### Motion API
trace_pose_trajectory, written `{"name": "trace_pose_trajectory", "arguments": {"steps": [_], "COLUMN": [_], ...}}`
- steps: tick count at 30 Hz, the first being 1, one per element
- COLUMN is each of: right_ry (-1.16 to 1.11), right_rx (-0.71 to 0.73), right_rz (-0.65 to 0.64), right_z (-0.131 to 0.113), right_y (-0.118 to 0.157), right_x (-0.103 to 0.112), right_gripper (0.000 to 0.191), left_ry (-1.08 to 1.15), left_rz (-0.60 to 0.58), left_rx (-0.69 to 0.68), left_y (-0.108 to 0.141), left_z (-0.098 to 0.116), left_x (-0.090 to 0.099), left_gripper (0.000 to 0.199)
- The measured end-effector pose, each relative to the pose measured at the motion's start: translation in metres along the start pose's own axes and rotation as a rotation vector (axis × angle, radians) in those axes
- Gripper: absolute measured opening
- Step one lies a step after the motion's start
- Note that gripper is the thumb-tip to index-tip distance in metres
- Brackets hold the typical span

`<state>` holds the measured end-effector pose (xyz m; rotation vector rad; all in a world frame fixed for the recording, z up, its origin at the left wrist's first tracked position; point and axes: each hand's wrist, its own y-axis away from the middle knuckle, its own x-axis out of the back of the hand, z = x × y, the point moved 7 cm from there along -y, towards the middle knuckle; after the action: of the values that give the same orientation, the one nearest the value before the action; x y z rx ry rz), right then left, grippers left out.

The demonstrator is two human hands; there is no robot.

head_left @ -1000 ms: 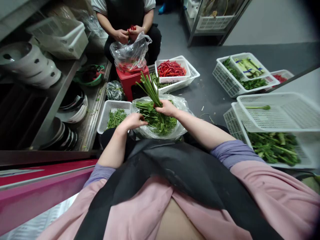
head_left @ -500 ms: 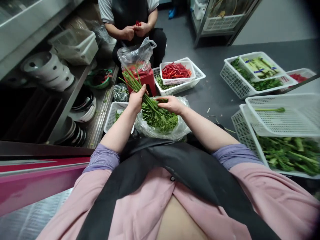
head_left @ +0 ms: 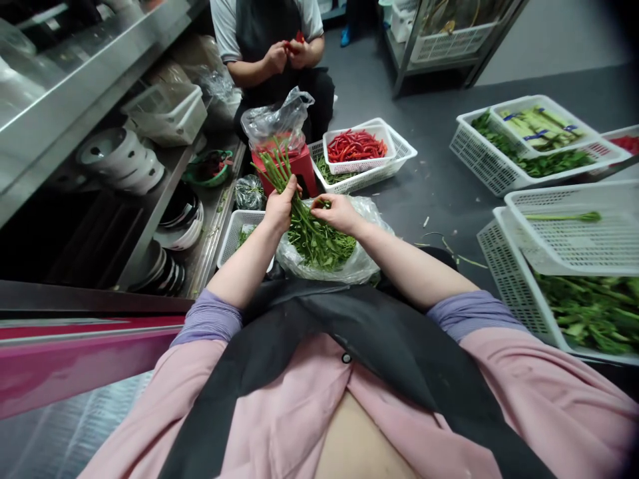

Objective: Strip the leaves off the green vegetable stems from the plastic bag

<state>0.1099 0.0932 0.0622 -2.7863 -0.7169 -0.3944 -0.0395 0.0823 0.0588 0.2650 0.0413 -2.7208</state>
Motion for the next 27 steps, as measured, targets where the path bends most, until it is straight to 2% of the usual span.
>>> {"name": "trace_pose_trajectory", "arguments": {"steps": [3,6,8,13,16,20,23,25,27], "right_ry": [-0.175,-0.325,-0.396,-0.552,-0.656,-0.635,-0.619,-0.643,-0.697], "right_rx": [-0.109,-0.272,-0.324,-0.256,-0.253,-0.333,-0.340,-0.346,-0.344], "right_rz": [-0.053,-0.204,-0.273,-0.224,-0.189,-0.310,-0.377,-0.326,-0.238], "right_z": [0.012,0.017,0.013,0.000,0.005,0.017,0.018,0.017,0.015], "right_y": [-0.002,0.001,0.002,-0.005,-0.004,0.015,0.023,0.020,0.011], "right_x": [0.008,0.010,0.011,0.024,0.025,-0.003,-0.018,-0.011,0.006], "right_gripper": [0.017,0.018,0.018,0.018,0.022,0.035,0.033,0.030,0.027], "left_ry": [0.030,0.087,0.113,0.054,0.025,0.001,0.007,0.036,0.064], "left_rz": [-0.038,-0.121,-0.170,-0.184,-0.155,-0.151,-0.167,-0.172,-0.159], "left_rx": [0.026,0.033,0.025,0.028,-0.003,-0.029,-0.023,-0.017,0.003], "left_y": [0.001,0.000,0.001,0.002,0.001,0.001,0.000,-0.003,-0.006], "left_z": [0.002,0.007,0.011,0.025,0.036,0.040,0.036,0.032,0.030], "left_x": [0.006,0.007,0.005,0.002,0.002,-0.001,-0.002,0.000,0.004], "left_gripper": [0.031,0.025,0.023,0.020,0.020,0.022,0.024,0.023,0.019]}}
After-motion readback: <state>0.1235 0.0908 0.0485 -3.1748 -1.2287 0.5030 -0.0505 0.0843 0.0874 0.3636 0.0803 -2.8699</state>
